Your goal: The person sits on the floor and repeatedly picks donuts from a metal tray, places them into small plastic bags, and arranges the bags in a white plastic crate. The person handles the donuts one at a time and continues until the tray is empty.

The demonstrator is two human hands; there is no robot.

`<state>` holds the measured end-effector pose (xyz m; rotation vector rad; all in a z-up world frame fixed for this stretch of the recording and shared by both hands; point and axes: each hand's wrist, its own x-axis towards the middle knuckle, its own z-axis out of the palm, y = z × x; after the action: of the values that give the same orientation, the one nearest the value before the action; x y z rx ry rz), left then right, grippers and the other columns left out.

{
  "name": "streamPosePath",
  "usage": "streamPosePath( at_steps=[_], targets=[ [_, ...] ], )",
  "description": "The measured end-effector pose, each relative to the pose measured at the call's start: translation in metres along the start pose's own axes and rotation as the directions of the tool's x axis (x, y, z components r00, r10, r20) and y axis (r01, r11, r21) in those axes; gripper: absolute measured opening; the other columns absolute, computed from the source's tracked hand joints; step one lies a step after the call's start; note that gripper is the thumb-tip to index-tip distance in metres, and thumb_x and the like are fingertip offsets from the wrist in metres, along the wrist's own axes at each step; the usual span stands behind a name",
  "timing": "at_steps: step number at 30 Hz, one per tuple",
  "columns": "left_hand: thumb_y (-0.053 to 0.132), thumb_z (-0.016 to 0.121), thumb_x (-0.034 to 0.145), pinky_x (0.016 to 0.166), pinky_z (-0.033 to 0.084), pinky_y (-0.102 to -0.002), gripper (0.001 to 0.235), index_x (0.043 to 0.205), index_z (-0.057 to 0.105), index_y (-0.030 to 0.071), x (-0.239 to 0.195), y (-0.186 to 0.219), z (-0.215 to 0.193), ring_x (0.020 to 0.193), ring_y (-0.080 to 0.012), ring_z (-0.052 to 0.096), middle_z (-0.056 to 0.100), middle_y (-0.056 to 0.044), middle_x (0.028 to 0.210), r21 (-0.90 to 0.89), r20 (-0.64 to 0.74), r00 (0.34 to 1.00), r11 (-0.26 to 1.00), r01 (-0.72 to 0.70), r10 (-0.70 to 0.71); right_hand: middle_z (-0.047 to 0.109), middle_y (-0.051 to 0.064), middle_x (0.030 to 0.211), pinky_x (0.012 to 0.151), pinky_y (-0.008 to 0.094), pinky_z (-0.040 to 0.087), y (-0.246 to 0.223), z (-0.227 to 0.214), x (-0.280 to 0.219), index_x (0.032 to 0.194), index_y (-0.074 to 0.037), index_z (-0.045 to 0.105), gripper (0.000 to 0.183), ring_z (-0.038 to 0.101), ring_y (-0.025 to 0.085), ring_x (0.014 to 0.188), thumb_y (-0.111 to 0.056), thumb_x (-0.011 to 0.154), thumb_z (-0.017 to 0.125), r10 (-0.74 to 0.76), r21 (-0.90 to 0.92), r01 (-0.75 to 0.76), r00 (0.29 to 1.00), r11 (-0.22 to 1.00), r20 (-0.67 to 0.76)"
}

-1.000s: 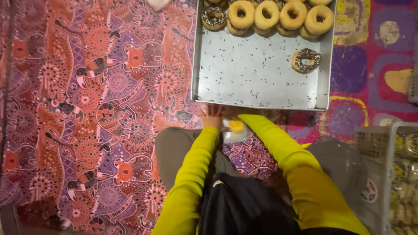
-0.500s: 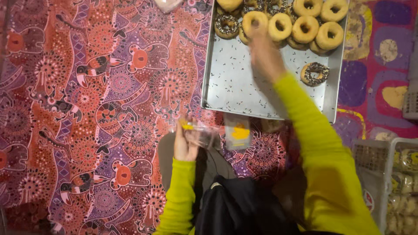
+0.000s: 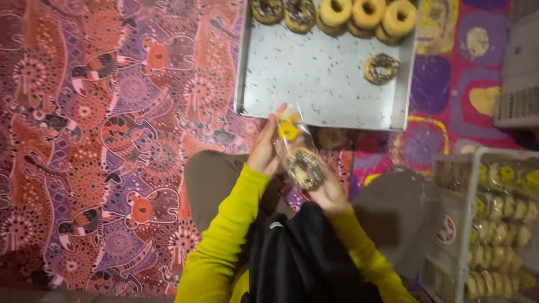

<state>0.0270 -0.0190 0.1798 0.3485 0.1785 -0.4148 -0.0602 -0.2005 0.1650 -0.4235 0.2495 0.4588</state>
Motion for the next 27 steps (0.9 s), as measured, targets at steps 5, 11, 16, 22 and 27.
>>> streamPosePath(
  at_steps=[5, 11, 16, 22, 27],
  targets=[
    [0.013, 0.063, 0.097, 0.106, 0.053, -0.041, 0.074, 0.159, 0.023, 0.016, -0.02, -0.046, 0.019, 0.125, -0.0266, 0.063, 0.056, -0.018, 0.143, 0.191, -0.083, 0.986, 0.973, -0.13, 0.148, 0.053, 0.01, 0.148, 0.099, 0.051, 0.053, -0.017, -0.002, -0.016, 0.154, -0.011, 0.04, 0.063, 0.058, 0.028, 0.126, -0.019, 0.097, 0.066, -0.062, -0.175, 0.047, 0.995, 0.983, -0.08],
    [0.014, 0.065, 0.111, 0.11, 0.054, -0.042, 0.065, 0.161, 0.034, -0.015, -0.026, -0.099, 0.019, 0.127, -0.0311, 0.064, 0.058, -0.027, 0.145, -0.063, -0.065, 0.997, 0.997, -0.051, 0.047, 0.049, 0.014, 0.15, 0.116, 0.045, 0.046, -0.041, 0.044, -0.049, 0.151, -0.003, 0.042, 0.064, 0.052, 0.03, 0.139, -0.007, 0.095, 0.072, -0.559, -0.739, 0.549, 0.779, 0.39, 0.284],
    [0.03, 0.059, 0.104, 0.092, 0.055, -0.043, 0.054, 0.149, 0.03, 0.037, -0.051, -0.088, 0.018, 0.107, -0.0297, 0.065, 0.065, -0.02, 0.129, 0.306, -0.271, 0.962, 0.95, 0.063, 0.024, 0.076, 0.006, 0.112, 0.096, 0.036, 0.053, -0.075, 0.07, -0.057, 0.109, -0.012, 0.072, 0.017, 0.073, 0.026, 0.107, -0.006, 0.094, 0.071, -0.3, -0.747, 0.412, 0.731, -0.522, 0.613],
    [0.024, 0.065, 0.107, 0.094, 0.056, -0.028, 0.034, 0.126, 0.074, -0.002, -0.081, -0.079, 0.037, 0.105, -0.0192, 0.071, 0.073, -0.015, 0.112, 0.762, 0.17, 0.956, 0.583, -0.282, 0.241, 0.074, 0.009, 0.106, 0.081, 0.034, 0.059, -0.09, 0.111, -0.083, 0.112, -0.006, 0.072, 0.016, 0.073, 0.02, 0.095, -0.016, 0.099, 0.071, -0.401, -0.837, 0.352, 0.755, -0.419, 0.518],
    [0.009, 0.059, 0.108, 0.077, 0.046, -0.033, 0.017, 0.113, 0.071, -0.002, -0.124, -0.075, 0.075, 0.082, -0.0165, 0.06, 0.069, -0.024, 0.097, 0.913, 0.075, 0.992, 0.406, -0.028, -0.101, 0.065, 0.009, 0.088, 0.077, 0.043, 0.056, -0.109, 0.151, -0.111, 0.098, -0.006, 0.071, 0.018, 0.064, 0.026, 0.089, -0.02, 0.087, 0.073, 0.203, -0.094, 0.434, 0.588, -0.896, 0.783]
  ],
)
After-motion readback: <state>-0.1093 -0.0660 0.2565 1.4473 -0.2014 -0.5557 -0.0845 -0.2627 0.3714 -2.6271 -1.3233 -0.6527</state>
